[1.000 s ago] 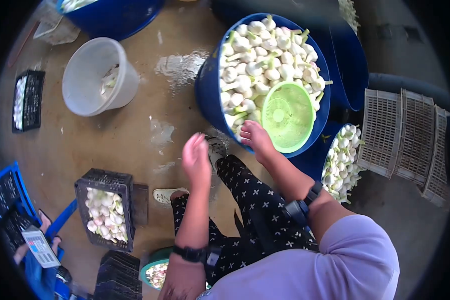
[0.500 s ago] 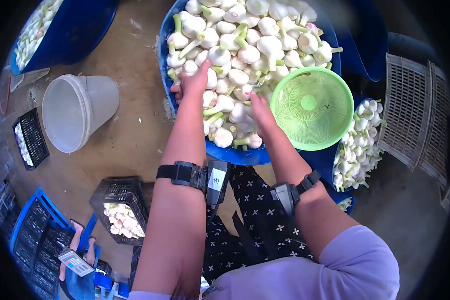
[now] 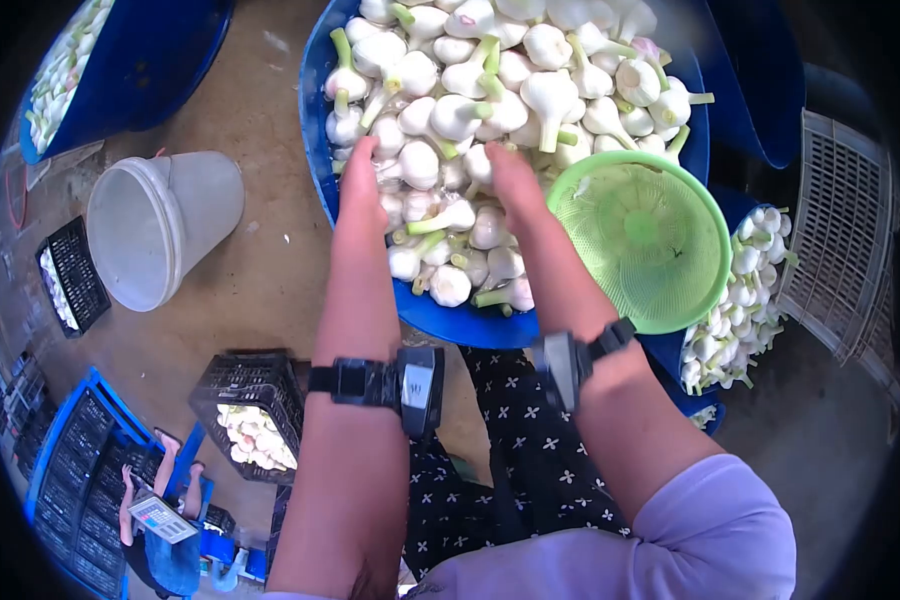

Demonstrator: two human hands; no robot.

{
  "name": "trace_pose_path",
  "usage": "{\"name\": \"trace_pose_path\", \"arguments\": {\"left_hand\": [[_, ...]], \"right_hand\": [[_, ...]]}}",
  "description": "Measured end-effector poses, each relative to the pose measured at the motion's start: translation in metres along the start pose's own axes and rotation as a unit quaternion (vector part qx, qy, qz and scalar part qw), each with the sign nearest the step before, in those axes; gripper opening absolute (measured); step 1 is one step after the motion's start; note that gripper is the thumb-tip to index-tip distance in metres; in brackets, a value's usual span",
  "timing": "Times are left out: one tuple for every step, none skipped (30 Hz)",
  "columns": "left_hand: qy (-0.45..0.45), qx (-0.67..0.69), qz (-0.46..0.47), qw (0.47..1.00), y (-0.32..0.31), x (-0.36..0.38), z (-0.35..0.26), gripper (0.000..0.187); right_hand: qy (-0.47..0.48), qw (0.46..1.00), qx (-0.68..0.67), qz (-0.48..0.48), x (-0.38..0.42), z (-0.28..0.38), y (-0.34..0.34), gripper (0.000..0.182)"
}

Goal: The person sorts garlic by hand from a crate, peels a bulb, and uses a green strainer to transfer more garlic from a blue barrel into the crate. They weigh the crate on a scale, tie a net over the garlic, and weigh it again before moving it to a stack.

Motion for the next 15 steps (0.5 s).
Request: {"name": "trace_pose_path", "arguments": {"left_hand": [[-0.025, -0.010, 0.017, 0.999, -0.012, 0.019, -0.009, 0.062], [-0.023, -0.009, 0.016, 1.000, -0.016, 0.026, -0.014, 0.062], [-0.003, -0.004, 0.022, 1.000, -0.021, 0.030, -0.017, 0.066], [0.015, 0.003, 0.028, 0.999, -0.024, 0.030, -0.016, 0.070], [0.021, 0.005, 0.070, 0.997, -0.025, 0.011, -0.018, 0.073], [0.017, 0.009, 0.070, 0.997, -0.018, -0.016, -0.015, 0.073], [0.013, -0.035, 0.045, 0.998, -0.010, -0.038, -0.013, 0.073], [0.008, -0.078, 0.019, 0.997, 0.001, -0.059, -0.012, 0.073], [-0.012, -0.043, 0.040, 0.998, -0.011, -0.045, -0.017, 0.073], [-0.016, -0.040, 0.040, 0.998, -0.018, -0.030, -0.019, 0.073], [-0.039, -0.072, -0.016, 0.997, -0.012, -0.014, -0.020, 0.070], [-0.061, -0.103, -0.071, 0.990, -0.005, -0.004, -0.023, 0.068], [-0.062, -0.120, -0.085, 0.987, -0.003, -0.003, -0.022, 0.062], [-0.066, -0.118, -0.083, 0.987, -0.003, -0.002, -0.020, 0.062], [-0.100, -0.074, -0.036, 0.992, -0.009, 0.003, -0.017, 0.060]], "right_hand": [[0.096, 0.983, 0.159, -0.006, 0.001, 0.013, 0.004, 0.059], [0.172, 0.925, 0.313, -0.132, 0.054, 0.069, 0.008, 0.059], [0.122, 0.973, 0.164, -0.102, 0.068, 0.073, -0.006, 0.060], [0.070, 0.995, 0.012, -0.069, 0.074, 0.069, -0.018, 0.062], [0.072, 0.995, 0.014, -0.068, 0.071, 0.074, -0.018, 0.062], [-0.008, 0.992, -0.124, -0.022, 0.066, 0.063, -0.029, 0.065], [-0.089, 0.962, -0.257, 0.027, 0.064, 0.055, -0.046, 0.067], [-0.085, 0.963, -0.254, 0.033, 0.059, 0.058, -0.048, 0.067], [-0.084, 0.954, -0.282, 0.061, 0.053, 0.058, -0.056, 0.072], [-0.084, 0.943, -0.309, 0.087, 0.047, 0.057, -0.063, 0.076], [-0.090, 0.950, -0.286, 0.088, 0.040, 0.053, -0.065, 0.079], [-0.090, 0.950, -0.285, 0.088, 0.039, 0.048, -0.063, 0.079], [-0.097, 0.954, -0.263, 0.108, 0.038, 0.045, -0.063, 0.080], [-0.100, 0.957, -0.241, 0.130, 0.039, 0.046, -0.064, 0.083], [-0.085, 0.957, -0.254, 0.111, 0.035, 0.042, -0.060, 0.082]]}}
Point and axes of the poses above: each hand's wrist, its own x-axis away from the middle knuckle, its own y-axis out of the back of the hand, z = x × y, the point moved 10 cm from there along -x, towards the middle knuckle, and after that the axes turned 9 degrees about y, right-handed, at the moved point
